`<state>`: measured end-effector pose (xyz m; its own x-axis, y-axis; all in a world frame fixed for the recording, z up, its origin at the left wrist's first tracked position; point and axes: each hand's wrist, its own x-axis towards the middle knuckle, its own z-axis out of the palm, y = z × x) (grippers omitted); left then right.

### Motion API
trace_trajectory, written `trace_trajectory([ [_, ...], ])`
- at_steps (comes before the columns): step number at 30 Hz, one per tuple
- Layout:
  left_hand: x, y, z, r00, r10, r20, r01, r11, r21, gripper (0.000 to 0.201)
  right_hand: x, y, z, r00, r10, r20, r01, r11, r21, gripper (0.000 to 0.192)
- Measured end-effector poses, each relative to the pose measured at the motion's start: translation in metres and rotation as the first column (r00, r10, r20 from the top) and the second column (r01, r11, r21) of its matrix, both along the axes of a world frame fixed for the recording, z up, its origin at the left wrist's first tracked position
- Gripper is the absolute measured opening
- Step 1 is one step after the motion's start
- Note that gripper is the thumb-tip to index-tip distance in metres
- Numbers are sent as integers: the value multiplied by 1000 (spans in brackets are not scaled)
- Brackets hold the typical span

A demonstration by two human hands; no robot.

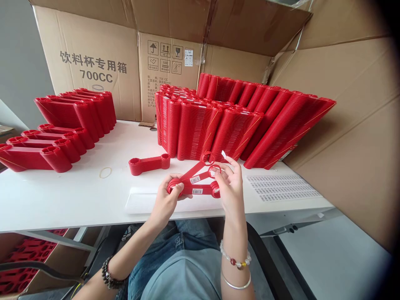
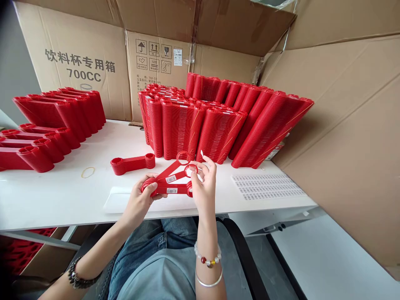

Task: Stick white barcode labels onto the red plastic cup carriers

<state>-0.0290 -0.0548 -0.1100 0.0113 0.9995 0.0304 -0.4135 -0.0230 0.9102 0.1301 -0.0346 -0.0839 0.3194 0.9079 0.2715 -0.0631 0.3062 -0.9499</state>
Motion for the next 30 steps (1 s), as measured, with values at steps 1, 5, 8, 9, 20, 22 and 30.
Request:
trace_trajectory([
  [1,0,0,-1,1000,-7,16,7,1000,-3,22,1,-1,1,1000,-1,23,1,1000,15,50],
  [5,-1,1,-4,998,-26,60,26,1000,-7,21,2,-9,4,996,0,93,-3,999,33,52],
  [8,-2,1,-4,997,-30,65,29,1000,5,19,1,-12,6,996,23,87,-26,999,31,53],
  [9,-2,1,-4,997,-33,64,32,999,12,19,2,-12,7,997,35,66,-37,999,29,56],
  [20,-8,-6,4,995,-56,-87,77,965,252,22,3,-12,12,980,69,-185,-80,995,-52,55],
  [22,-9,-10,6,990,-24,-136,67,945,320,22,0,-16,15,978,51,-205,-60,998,-37,54],
  [30,-18,-20,8,977,17,-214,107,825,555,17,0,-39,27,973,37,-228,-7,991,131,47],
])
